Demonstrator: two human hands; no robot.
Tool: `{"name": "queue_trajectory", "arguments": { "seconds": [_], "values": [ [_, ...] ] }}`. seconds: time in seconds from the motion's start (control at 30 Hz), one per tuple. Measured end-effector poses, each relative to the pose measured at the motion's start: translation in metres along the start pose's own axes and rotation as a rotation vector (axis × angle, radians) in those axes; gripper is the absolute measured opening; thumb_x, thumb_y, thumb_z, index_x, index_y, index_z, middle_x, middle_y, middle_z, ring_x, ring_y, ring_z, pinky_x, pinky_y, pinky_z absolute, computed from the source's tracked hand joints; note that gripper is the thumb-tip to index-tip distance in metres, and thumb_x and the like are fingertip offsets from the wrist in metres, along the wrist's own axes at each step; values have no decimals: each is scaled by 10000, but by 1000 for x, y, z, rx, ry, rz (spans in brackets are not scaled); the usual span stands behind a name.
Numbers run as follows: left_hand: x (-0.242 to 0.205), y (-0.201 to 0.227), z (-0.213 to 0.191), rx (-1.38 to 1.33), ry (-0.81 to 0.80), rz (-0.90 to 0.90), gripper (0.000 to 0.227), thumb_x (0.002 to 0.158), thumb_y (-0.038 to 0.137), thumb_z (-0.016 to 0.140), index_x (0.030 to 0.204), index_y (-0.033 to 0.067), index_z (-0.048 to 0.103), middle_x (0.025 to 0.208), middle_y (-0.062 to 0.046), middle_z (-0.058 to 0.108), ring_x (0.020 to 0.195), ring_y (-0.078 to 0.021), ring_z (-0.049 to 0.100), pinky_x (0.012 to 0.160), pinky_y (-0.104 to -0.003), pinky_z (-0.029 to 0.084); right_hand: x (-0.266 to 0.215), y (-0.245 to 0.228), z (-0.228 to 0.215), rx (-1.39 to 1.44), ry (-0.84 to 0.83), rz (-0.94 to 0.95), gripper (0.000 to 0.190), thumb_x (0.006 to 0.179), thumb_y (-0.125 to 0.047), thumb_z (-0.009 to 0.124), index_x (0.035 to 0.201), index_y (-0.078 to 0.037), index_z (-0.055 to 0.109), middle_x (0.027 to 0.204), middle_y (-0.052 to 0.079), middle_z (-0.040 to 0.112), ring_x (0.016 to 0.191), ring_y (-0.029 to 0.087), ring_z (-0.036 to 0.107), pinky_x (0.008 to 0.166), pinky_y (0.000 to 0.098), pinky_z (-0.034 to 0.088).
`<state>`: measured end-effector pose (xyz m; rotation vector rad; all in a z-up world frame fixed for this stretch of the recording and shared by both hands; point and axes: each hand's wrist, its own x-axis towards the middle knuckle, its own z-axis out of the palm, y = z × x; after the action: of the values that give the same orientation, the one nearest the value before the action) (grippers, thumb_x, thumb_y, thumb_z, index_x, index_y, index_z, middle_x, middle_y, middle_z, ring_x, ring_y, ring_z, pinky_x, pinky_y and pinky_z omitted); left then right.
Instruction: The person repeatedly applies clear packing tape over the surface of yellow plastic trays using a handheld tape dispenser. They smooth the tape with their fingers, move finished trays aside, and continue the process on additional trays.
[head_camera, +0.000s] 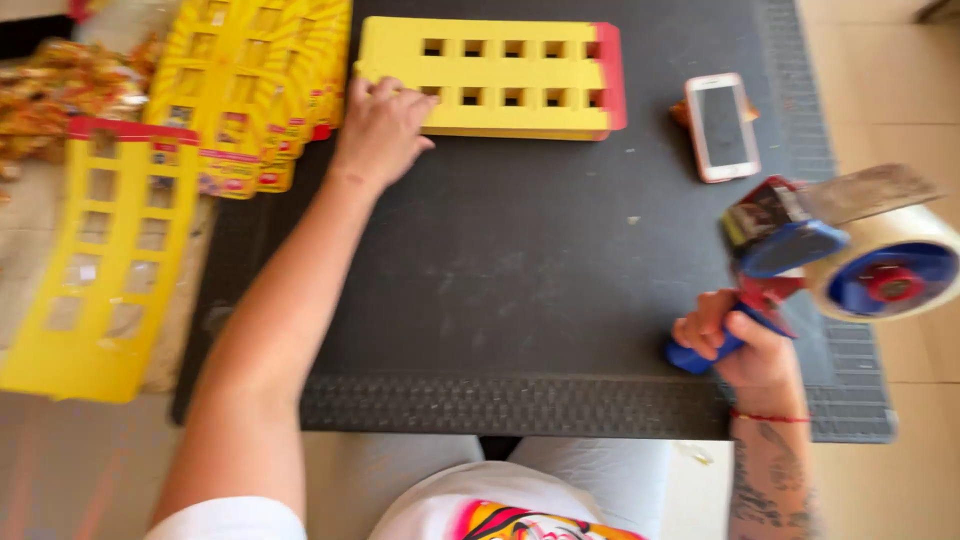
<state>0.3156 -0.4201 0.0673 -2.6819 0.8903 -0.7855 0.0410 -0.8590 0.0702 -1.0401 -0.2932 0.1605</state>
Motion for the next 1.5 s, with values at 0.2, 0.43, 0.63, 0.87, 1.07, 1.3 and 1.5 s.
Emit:
{"name": "queue_trajectory", "arguments": {
  "seconds": [0.2,0.43,0.63,0.87,1.07,1.3,1.5],
  "values": [
    [11,-11,-18,-187,60,37,231,937,245,821,1167,266,813,978,25,805,914,-201,748,927,-429,531,6,-3,-6,9,-80,42,360,925,-331,706,730,-67,557,637,30,461,465,153,407,574,345,342],
    [-39,8,-88,41,557,9,141,996,43,813,1129,88,807,983,-24,823,881,-137,808,753,-226,689,1,7,-20,-3,-109,45,353,931,-349,708,758,-67,583,646,19,479,462,144,401,555,330,327],
    [-177,95,-112,-192,370,142,171,1013,117,627,1110,98,767,1093,-95,742,1058,-258,724,1011,-349,576,9,5,-25,-48,-262,-64,284,950,-192,619,823,62,638,639,89,521,417,175,545,532,353,432],
    [-210,110,-169,-727,179,-76,339,871,248,749,1168,84,735,1177,-122,720,1149,-324,678,1079,-472,496,40,6,15,-297,-305,-27,248,762,-89,721,737,133,615,489,151,543,317,247,553,361,334,475],
    [-187,114,-170,-926,160,-344,509,919,188,735,1399,62,619,1290,-167,678,1247,-370,626,1087,-485,470,59,4,91,-609,-224,79,140,823,-20,732,738,41,639,537,133,563,393,265,634,444,325,504],
    [-205,100,-127,-605,-141,-494,579,959,310,636,1482,78,546,1557,-114,529,1504,-416,338,1173,-736,60,104,18,178,-970,-26,425,240,812,-29,815,694,38,617,489,127,561,418,233,556,547,357,429],
    [-205,101,-132,-587,-167,-539,536,1023,361,585,1495,120,512,1575,-72,503,1534,-369,289,1171,-753,-2,144,46,207,-1172,-95,430,228,769,-33,862,745,27,643,495,114,573,387,233,561,569,350,463]
  ]
}}
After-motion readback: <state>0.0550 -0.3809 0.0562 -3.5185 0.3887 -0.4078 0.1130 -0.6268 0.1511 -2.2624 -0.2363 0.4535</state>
